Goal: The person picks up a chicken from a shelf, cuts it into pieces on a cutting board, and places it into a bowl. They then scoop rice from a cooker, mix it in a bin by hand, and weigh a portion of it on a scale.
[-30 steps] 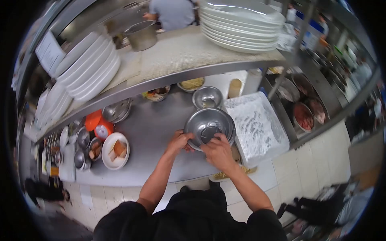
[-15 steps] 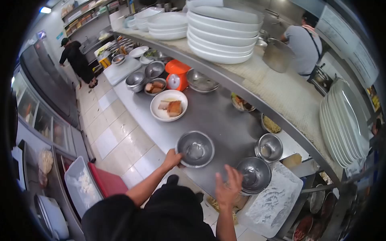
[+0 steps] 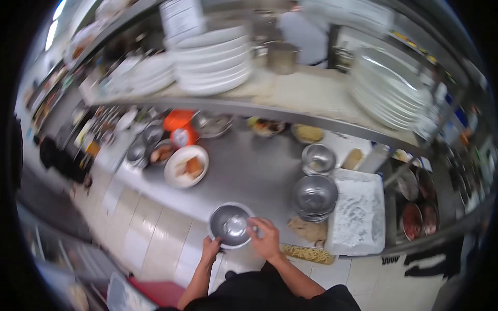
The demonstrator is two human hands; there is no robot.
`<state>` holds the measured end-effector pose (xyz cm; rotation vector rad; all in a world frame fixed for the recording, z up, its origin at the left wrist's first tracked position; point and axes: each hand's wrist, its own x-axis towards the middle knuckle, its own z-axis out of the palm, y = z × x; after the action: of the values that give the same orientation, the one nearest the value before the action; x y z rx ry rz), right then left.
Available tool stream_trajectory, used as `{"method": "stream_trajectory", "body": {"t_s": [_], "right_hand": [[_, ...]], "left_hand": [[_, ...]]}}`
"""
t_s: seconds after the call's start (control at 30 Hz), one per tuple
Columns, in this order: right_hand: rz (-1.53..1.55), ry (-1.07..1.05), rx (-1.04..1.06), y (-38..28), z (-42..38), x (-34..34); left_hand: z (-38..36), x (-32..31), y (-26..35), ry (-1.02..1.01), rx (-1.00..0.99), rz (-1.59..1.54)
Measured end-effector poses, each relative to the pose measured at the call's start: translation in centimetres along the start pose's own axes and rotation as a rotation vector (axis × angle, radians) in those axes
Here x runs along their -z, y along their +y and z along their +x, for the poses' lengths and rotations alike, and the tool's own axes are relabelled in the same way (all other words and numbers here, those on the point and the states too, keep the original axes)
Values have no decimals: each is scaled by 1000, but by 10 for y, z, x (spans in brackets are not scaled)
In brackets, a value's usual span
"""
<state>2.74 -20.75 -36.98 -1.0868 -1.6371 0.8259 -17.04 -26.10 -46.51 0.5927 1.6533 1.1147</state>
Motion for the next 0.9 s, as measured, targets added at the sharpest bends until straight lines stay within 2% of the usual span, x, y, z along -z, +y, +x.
{"method": "stream_trajectory", "body": {"t_s": [0.07,0.13,0.2,0.27,0.33,0.4,0.47,0.53,0.57,0.63,0.9], "right_hand": [[35,-82,-19,-6,-9,-12],[79,-35,-60,-19,-14,-19],[81,-74,-68,-21,-18,-24],[74,-72,-88,-20,-25,-27],[70,-66,-125,-19,-28,-29],[9,-6,-114,-12,-34,-30],[23,-64,-138,-12,-38,-28],[-7,-57,-112,-13,-39,-28],[-23,11,-117,-16,-37,-26],[-8,-63,-123,-25,-36,-22],[10,-15,-127,-9,-29,-5]], "left_hand": [[-10,1,12,-21,65,-69],[-9,3,16,-79,120,-126],[-14,4,27,-61,148,-140],[-13,5,27,-115,281,-192],[-5,10,15,-151,263,-186],[6,6,-1,-337,254,-278],[5,4,4,-380,243,-343],[10,3,-5,-378,223,-370],[10,3,-3,-394,213,-344],[7,3,1,-423,205,-308],[6,0,0,-358,237,-343]]}}
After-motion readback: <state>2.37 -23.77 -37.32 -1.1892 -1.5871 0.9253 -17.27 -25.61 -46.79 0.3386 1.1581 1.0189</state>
